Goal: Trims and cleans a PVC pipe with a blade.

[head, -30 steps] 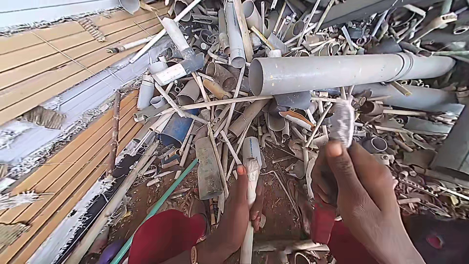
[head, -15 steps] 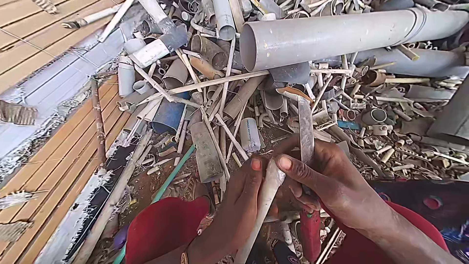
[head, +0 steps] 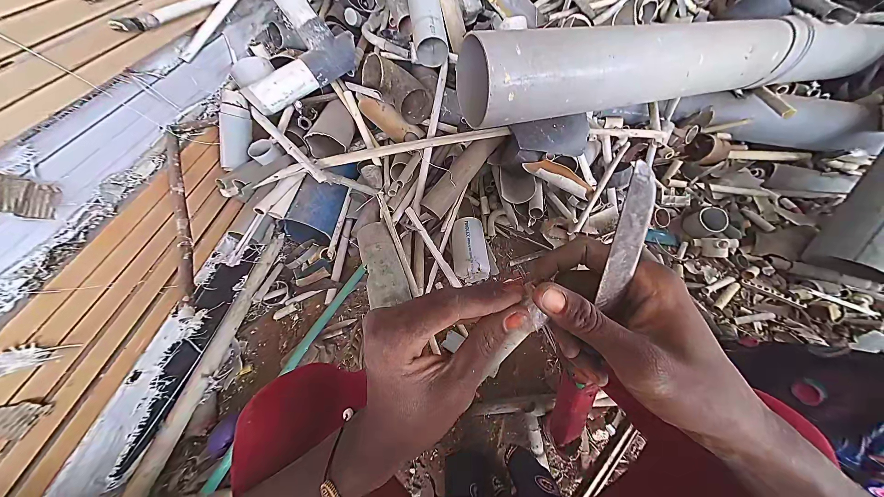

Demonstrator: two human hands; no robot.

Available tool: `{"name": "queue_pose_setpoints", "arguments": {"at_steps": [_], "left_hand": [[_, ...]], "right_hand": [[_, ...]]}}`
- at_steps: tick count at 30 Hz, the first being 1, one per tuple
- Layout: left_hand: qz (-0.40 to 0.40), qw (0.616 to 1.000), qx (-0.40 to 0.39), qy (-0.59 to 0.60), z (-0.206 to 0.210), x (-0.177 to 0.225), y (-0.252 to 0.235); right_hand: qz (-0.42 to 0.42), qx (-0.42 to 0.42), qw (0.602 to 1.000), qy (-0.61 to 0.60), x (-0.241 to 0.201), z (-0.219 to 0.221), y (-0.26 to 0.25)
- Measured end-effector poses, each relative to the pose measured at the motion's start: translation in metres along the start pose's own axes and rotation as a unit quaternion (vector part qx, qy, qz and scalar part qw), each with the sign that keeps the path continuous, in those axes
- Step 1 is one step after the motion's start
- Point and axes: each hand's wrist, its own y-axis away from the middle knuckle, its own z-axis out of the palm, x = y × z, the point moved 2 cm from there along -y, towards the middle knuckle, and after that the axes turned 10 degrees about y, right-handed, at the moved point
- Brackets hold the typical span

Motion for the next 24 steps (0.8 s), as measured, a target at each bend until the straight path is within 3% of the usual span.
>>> {"name": "queue_pose_setpoints", "arguments": {"at_steps": [4,8,12,19,24], "left_hand": [[0.015,1.000,-0.010,-0.025,0.000,0.001,-0.002],[0.025,0.997,-0.012,-0.066,0.002,0.001,-0.001],[-0.002,0.999,0.007,-0.040,0.002,-0.001,0.001],[-0.163,0.980,0.062,0.100,0.006,-0.003,-0.002],[-0.309,0.914,0.095,0.244,0.011,0.003,-0.004]], "right_hand": [[-0.024,-0.016,1.000,-0.004,0.004,0.003,0.002],[-0.035,0.010,0.996,0.076,0.006,0.008,0.003],[-0.097,0.006,0.990,0.105,0.005,0.015,0.006],[-0.066,-0.027,0.995,-0.076,0.005,0.019,0.001],[-0.079,-0.087,0.988,-0.099,0.011,0.011,-0.005]]}}
